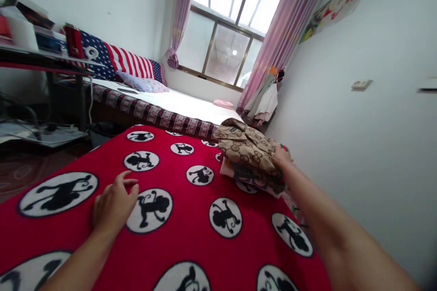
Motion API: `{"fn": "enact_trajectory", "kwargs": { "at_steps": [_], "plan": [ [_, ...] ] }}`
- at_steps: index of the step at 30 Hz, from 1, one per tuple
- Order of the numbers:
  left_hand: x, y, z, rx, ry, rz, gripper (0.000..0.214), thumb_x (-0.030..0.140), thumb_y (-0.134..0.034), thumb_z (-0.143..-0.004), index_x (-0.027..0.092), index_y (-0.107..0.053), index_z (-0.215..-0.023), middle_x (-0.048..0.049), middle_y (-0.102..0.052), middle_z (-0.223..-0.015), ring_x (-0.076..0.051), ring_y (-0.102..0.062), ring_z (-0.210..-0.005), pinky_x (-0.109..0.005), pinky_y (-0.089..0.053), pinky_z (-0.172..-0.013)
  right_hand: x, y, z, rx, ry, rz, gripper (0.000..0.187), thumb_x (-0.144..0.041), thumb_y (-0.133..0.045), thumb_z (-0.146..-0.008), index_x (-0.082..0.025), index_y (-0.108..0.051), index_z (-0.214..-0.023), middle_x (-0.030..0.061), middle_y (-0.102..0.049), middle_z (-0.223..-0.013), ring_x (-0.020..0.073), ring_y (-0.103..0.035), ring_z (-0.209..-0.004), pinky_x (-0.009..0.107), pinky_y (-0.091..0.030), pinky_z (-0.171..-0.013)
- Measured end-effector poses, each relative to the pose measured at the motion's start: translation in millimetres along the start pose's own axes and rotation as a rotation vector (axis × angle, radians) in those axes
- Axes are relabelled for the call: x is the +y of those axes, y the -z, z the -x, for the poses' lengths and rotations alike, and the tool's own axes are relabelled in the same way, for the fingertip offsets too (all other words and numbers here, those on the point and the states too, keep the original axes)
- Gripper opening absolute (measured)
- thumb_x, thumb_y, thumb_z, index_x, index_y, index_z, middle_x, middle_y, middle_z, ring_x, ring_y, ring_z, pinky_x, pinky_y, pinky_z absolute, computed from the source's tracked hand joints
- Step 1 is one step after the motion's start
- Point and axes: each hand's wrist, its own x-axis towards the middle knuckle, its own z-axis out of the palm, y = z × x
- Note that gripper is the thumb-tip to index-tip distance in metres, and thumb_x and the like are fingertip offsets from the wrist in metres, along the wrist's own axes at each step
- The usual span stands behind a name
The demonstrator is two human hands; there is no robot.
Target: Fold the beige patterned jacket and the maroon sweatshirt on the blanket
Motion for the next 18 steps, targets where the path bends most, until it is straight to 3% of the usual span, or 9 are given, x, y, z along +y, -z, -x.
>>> {"fn": "enact_trajectory", "kwargs": {
  "at_steps": [4,7,11,15,17,18],
  "plan": [
    [-2,-1.2,-1,-0.021,-0.001,-0.027,0.04,0.033,-0.049,-0.087,0.024,-0.048,-0.126,-0.0034,-0.07,-0.113,-0.031,-0.061,-0.108,-0.045,-0.044,-0.089,-42,-30,-5,-0.053,0.167,0.067,0.051,-0.045,-0.043,-0.093,-0.019,-0.05,-0.136,0.0144,-0.048,-0.142,0.0318,-0.039,-0.132,0.058,-0.026,-0.107],
    [-3,-1.7,-1,-0.028,-0.002,-0.033,0.038,0.034,-0.049,-0.087,0.026,-0.049,-0.124,-0.0028,-0.069,-0.113,-0.031,-0.061,-0.108,-0.044,-0.044,-0.088,-59,-51,-1,-0.035,0.29,0.14,0.053,-0.051,-0.034,-0.096,-0.027,-0.042,-0.143,0.0084,-0.037,-0.151,0.0305,-0.026,-0.141,0.062,-0.015,-0.111],
    [-3,-2.4,-3,-0.037,-0.002,-0.041,0.034,0.035,-0.05,-0.087,0.027,-0.053,-0.12,-0.0028,-0.07,-0.111,-0.03,-0.062,-0.106,-0.043,-0.045,-0.087,-54,-77,15,-0.349,0.256,0.25,0.049,-0.047,-0.031,-0.098,-0.028,-0.044,-0.142,0.0073,-0.039,-0.151,0.0288,-0.031,-0.139,0.061,-0.017,-0.11],
    [-3,-1.9,-3,-0.034,-0.034,-0.032,0.031,0.032,-0.052,-0.085,0.027,-0.057,-0.115,-0.0036,-0.07,-0.107,-0.03,-0.063,-0.102,-0.042,-0.045,-0.084,-49,-65,8,-0.413,0.281,0.253,0.05,-0.053,-0.043,-0.093,-0.029,-0.052,-0.135,0.0063,-0.053,-0.14,0.0275,-0.047,-0.128,0.053,-0.029,-0.108],
    [-1,0.0,-2,-0.047,-0.032,-0.03,0.031,0.031,-0.052,-0.085,0.027,-0.058,-0.115,-0.0032,-0.07,-0.107,-0.03,-0.063,-0.102,-0.042,-0.045,-0.084,-42,-47,4,-0.354,0.273,0.266,0.047,-0.047,-0.046,-0.092,-0.022,-0.058,-0.13,0.0109,-0.057,-0.134,0.0291,-0.049,-0.125,0.053,-0.027,-0.109],
    [0,1.3,-1,-0.055,-0.031,-0.033,0.031,0.031,-0.051,-0.085,0.027,-0.058,-0.115,-0.003,-0.07,-0.108,-0.03,-0.062,-0.103,-0.042,-0.045,-0.083,-36,-38,4,-0.264,0.248,0.288,0.046,-0.043,-0.047,-0.092,-0.018,-0.059,-0.128,0.0143,-0.056,-0.134,0.0311,-0.046,-0.128,0.055,-0.023,-0.11]
  ]
}}
